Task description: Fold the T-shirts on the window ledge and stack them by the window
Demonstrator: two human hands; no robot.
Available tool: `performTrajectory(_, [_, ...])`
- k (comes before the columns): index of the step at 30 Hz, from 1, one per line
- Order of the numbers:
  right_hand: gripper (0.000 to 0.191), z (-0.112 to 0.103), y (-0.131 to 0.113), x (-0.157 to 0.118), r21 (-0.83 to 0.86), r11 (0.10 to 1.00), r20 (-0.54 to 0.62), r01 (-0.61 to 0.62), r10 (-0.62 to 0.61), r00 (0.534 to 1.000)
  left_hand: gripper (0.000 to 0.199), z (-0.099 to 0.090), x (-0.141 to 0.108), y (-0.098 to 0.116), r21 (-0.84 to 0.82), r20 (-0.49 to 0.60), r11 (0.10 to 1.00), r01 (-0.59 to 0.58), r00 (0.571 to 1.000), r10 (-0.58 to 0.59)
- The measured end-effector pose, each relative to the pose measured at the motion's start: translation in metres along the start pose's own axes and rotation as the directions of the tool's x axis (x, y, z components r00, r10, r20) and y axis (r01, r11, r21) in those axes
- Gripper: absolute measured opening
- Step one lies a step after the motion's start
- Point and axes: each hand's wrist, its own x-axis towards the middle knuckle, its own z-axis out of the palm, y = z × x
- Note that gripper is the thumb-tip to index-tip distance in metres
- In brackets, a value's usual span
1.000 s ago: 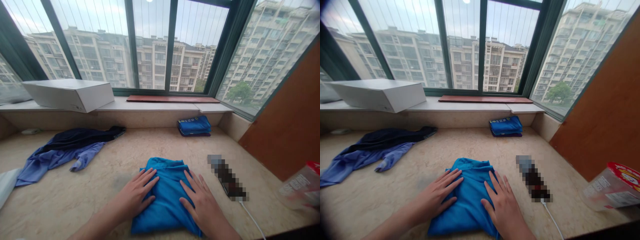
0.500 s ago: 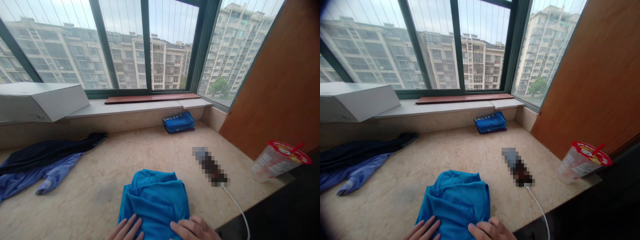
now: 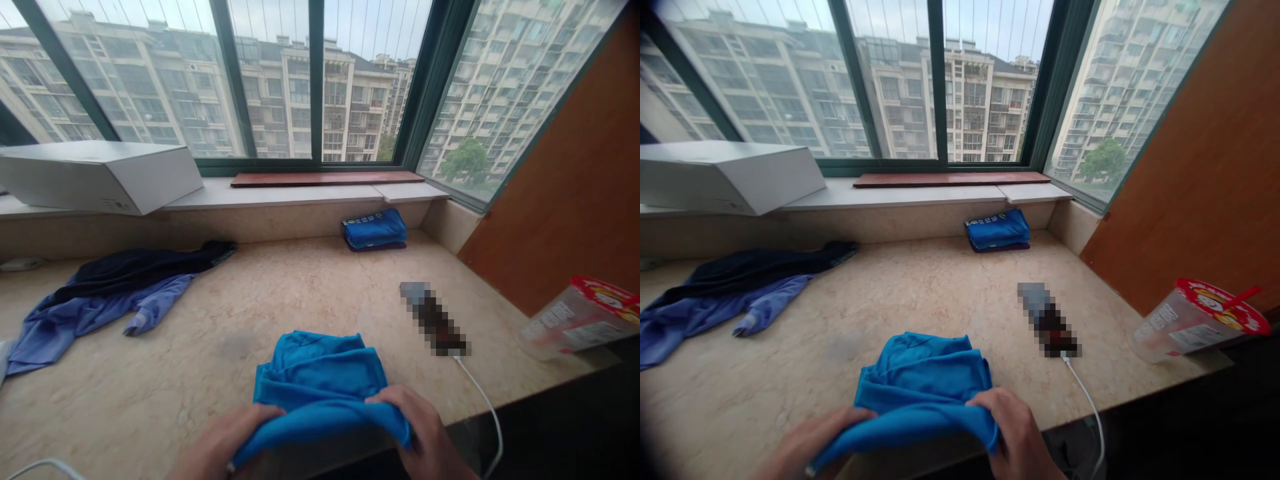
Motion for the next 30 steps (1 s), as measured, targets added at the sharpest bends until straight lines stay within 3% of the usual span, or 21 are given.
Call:
performTrajectory(2, [0.021,0.006,0.003,0.017,0.036,0.968,-0.05,-0.25,0.252,0.967,0.032,-0.003,0.026,0.001,-0.189,-0.006,0.952,0.24,0.969,-0.245])
performTrajectory(5, [0.023,0.01,0.009,0.055,0.067,0.881,-0.012,-0.468,0.47,0.883,0.032,-0.001,0.063,-0.01,-0.279,0.022,0.875,0.396,0.914,-0.406])
performTrajectory(8, [0.02,0.013,0.014,0.086,0.014,0.844,-0.014,-0.536,0.537,0.844,0.034,0.004,0.08,-0.022,-0.03,-0.129,0.927,0.373,0.918,-0.374])
performTrajectory(10, [0.017,0.018,0.016,0.095,-0.081,0.834,-0.068,-0.546,0.542,0.837,0.035,0.009,0.084,-0.021,0.226,-0.212,0.95,0.217,0.962,-0.17])
performTrajectory(12, [0.021,0.024,0.017,0.097,-0.202,0.822,-0.141,-0.532,0.513,0.847,0.036,0.016,0.088,-0.014,0.4,-0.152,0.916,-0.018,0.985,0.085])
performTrajectory(14, [0.028,0.029,0.015,0.097,-0.316,0.811,-0.227,-0.492,0.439,0.869,0.039,0.027,0.093,-0.006,0.45,-0.008,0.869,-0.204,0.973,0.232])
performTrajectory(16, [0.032,0.03,0.012,0.094,-0.409,0.81,-0.308,-0.42,0.311,0.899,0.049,0.039,0.098,-0.003,0.453,0.099,0.85,-0.27,0.962,0.253])
performTrajectory(18, [0.032,0.026,0.008,0.091,-0.478,0.828,-0.313,-0.292,0.151,0.938,0.058,0.048,0.102,-0.007,0.458,0.148,0.843,-0.28,0.96,0.238])
performTrajectory(21, [0.027,0.016,0.004,0.083,-0.494,0.868,-0.116,-0.041,-0.02,0.993,0.066,0.049,0.104,-0.019,0.434,0.168,0.845,-0.312,0.95,0.264])
performTrajectory(23, [0.026,0.01,0.003,0.076,-0.439,0.897,0.04,0.047,-0.033,0.999,0.069,0.042,0.105,-0.028,0.398,0.192,0.847,-0.352,0.935,0.298])
performTrajectory(26, [0.044,0.005,0.004,0.065,-0.373,0.926,0.179,0.049,0.02,0.984,0.072,0.027,0.107,-0.038,0.35,0.25,0.85,-0.393,0.914,0.32])
performTrajectory(28, [0.06,0.005,0.005,0.058,-0.358,0.933,0.222,0.036,0.047,0.974,0.072,0.022,0.108,-0.04,0.344,0.272,0.853,-0.392,0.911,0.309])
performTrajectory(30, [0.065,0.007,0.006,0.053,-0.353,0.935,0.228,0.027,0.058,0.972,0.07,0.021,0.108,-0.036,0.358,0.269,0.853,-0.381,0.916,0.296])
